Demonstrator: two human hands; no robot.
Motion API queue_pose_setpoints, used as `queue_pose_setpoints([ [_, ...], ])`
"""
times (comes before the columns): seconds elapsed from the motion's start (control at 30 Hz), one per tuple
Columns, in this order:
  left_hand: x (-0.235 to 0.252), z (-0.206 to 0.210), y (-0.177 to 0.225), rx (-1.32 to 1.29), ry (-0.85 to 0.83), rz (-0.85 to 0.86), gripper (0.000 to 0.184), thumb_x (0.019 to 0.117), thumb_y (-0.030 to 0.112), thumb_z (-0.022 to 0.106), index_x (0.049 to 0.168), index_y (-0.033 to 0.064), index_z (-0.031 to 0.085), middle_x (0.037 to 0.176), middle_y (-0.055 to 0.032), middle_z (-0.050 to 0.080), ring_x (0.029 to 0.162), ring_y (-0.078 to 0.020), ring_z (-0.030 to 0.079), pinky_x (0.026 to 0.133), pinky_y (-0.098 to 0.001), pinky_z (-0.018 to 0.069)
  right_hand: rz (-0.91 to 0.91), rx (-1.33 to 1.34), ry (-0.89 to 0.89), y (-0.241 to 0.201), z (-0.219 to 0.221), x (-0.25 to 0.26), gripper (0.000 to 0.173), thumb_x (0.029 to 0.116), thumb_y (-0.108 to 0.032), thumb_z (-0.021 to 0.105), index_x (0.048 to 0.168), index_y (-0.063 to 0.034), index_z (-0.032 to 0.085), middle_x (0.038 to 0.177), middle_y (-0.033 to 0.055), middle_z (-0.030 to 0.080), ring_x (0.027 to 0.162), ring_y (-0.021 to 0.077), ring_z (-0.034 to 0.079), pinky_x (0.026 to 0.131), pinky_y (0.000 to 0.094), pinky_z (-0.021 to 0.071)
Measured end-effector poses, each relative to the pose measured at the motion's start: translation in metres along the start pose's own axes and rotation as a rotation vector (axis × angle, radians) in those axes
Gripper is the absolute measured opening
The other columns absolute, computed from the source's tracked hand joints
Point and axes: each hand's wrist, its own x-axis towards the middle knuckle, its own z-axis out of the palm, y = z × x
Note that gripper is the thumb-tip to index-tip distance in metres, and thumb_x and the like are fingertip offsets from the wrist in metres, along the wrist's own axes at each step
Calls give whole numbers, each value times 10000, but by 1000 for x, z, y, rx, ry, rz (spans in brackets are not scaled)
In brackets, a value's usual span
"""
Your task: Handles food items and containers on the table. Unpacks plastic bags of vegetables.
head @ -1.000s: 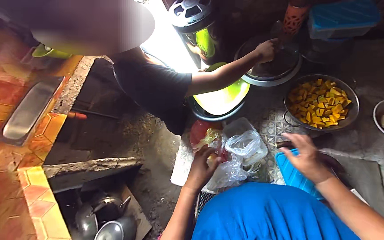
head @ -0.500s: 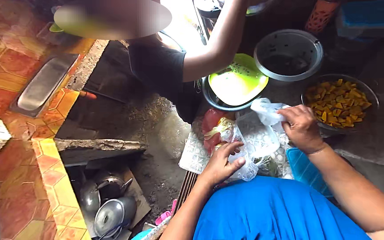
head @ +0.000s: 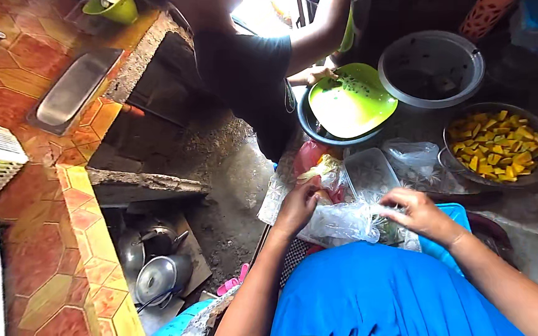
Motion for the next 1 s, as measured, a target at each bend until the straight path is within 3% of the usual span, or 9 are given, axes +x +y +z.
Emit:
queue_pose_setpoints([
  [0.13,-10,7,-49,60,-88,-221,458,1010,194,592,1428,12,550,1332,-233,615,1187,-361,631,1042,-522,492,-39,58,-240,1,36,-4,297,849,-261,784,959,10,734,936,179,698,903,324,681,839,503,552],
  [0.23,-20,26,-71,-113,-75,-309,568,988,143,617,1518,39,440,1368,-229,592,1090,-336,675,965,-500,542,-34,71,-223,0,51,-5,383,827,-337,785,1033,-17,743,1075,171,707,1033,304,682,929,485,548],
  [0.33,-26,41,-71,-148,-44,-253,657,947,115,639,1550,35,392,1435,-234,538,1181,-341,635,1004,-473,529,-22,48,-216,-5,54,-2,449,850,-370,763,1170,-57,737,1201,182,703,1154,313,667,1021,496,518],
  [0.5,-25,52,-66,-125,-8,-124,735,916,204,716,1571,103,399,1516,-266,440,1202,-348,618,955,-443,552,-72,150,-52,-15,66,5,425,895,-280,690,1193,21,711,1173,204,724,1112,277,703,1001,436,537],
  [0.57,-24,52,-65,-76,-20,-93,599,939,223,688,1490,66,513,1472,-269,490,1188,-350,623,965,-450,543,-116,229,-45,-24,65,16,399,935,-245,645,1200,50,687,1156,203,719,1058,242,705,956,382,551],
  [0.67,-24,49,-67,-56,-5,-97,351,986,155,604,1265,-49,664,1337,-257,619,1177,-344,652,1031,-482,517,-141,343,-66,-38,50,37,449,1022,-204,588,1418,8,588,1319,182,669,1104,176,690,950,316,559],
  [0.87,-30,33,-66,-483,159,-254,219,994,32,554,1175,-60,637,967,-116,702,822,-122,685,791,-344,588,10,337,272,-24,15,27,180,978,-128,636,1079,-23,741,1048,65,724,916,78,686,852,256,582],
  [0.93,-37,24,-58,-470,123,-257,276,979,19,591,1242,-64,609,1028,-116,707,885,-84,680,852,-311,574,58,145,156,-8,20,4,190,958,-165,668,1036,-20,762,1003,120,735,889,185,688,833,357,572],
  [1.0,-39,16,-54,-342,68,-242,383,959,49,631,1320,-63,571,1116,-169,701,1009,-157,683,951,-386,550,99,-64,-24,1,39,-18,210,940,-172,706,1095,-44,766,1057,190,735,1022,361,696,923,542,548],
])
